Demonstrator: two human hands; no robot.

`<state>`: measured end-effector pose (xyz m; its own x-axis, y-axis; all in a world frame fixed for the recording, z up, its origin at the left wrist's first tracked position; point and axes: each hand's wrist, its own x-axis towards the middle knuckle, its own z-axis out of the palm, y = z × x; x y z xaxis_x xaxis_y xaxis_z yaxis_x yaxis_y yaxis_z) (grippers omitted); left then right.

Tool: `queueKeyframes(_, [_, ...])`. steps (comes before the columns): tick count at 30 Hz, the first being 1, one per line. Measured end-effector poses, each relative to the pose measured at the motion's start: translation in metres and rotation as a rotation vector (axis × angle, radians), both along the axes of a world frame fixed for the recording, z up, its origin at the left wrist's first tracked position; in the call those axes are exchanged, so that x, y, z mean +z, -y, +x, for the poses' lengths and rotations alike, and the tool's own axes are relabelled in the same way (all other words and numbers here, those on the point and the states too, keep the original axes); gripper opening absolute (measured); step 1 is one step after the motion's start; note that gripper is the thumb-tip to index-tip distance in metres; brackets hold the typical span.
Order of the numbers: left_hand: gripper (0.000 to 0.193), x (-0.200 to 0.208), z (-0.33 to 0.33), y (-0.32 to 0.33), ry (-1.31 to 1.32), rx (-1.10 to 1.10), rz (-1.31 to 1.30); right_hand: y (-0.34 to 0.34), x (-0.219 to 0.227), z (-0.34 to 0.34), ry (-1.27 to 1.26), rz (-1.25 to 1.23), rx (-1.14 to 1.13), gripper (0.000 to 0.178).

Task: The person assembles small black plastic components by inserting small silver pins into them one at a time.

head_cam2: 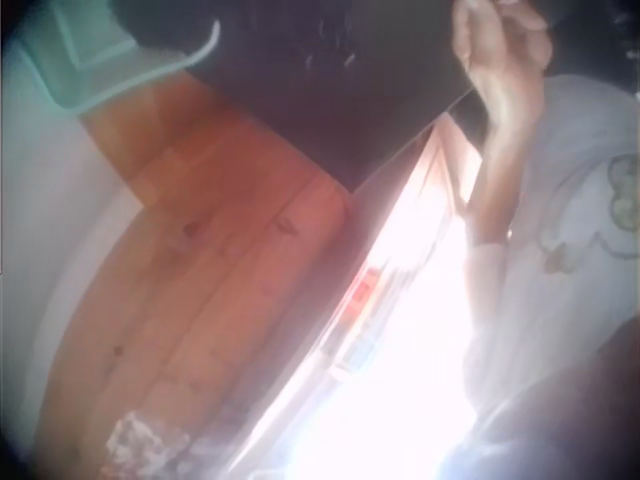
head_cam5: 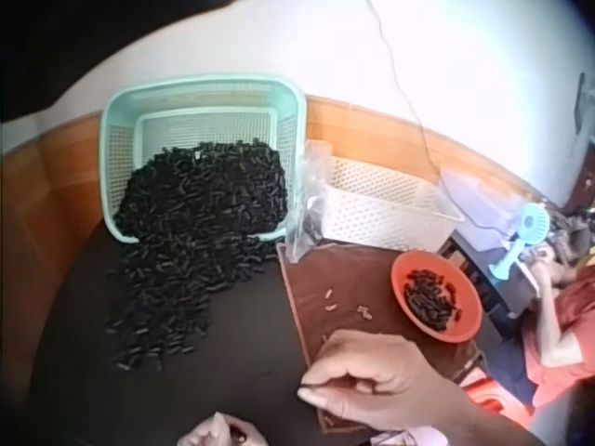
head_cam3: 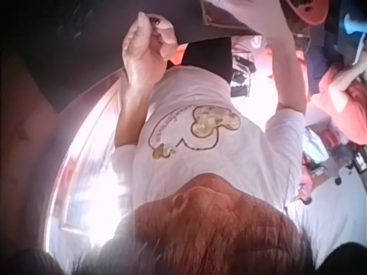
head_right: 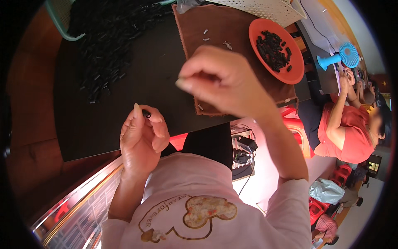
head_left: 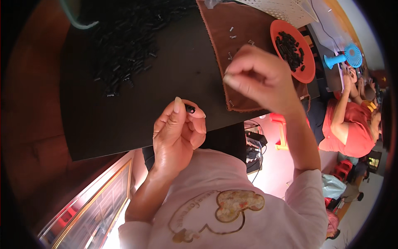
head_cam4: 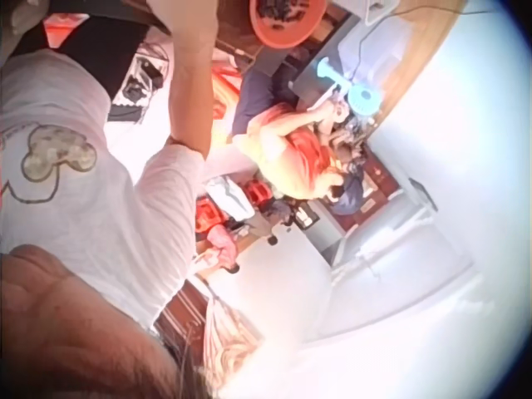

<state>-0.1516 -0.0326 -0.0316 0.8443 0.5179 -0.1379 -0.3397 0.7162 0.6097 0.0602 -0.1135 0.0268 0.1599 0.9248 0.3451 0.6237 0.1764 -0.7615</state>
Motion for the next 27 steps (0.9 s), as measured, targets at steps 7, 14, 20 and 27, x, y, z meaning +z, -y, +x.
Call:
queueKeyframes(7, [0.040, 0.012, 0.000, 0.008, -0.028, 0.037, -0.154, -0.014, -0.024, -0.067, -0.084, 0.324, 0.065, 0.012])
queueKeyframes(14, [0.039, 0.013, -0.013, 0.009, -0.042, 0.067, -0.107, -0.017, -0.018, -0.078, 0.191, 0.370, 0.042, 0.018])
queueKeyframes(20, [0.035, 0.016, -0.029, 0.006, -0.076, 0.105, -0.082, -0.022, -0.010, -0.092, 0.244, 0.274, 0.116, 0.018])
queueKeyframes(27, [0.034, 0.020, -0.053, -0.008, -0.065, 0.126, -0.052, -0.055, -0.003, -0.090, -0.057, 0.096, 0.248, 0.008])
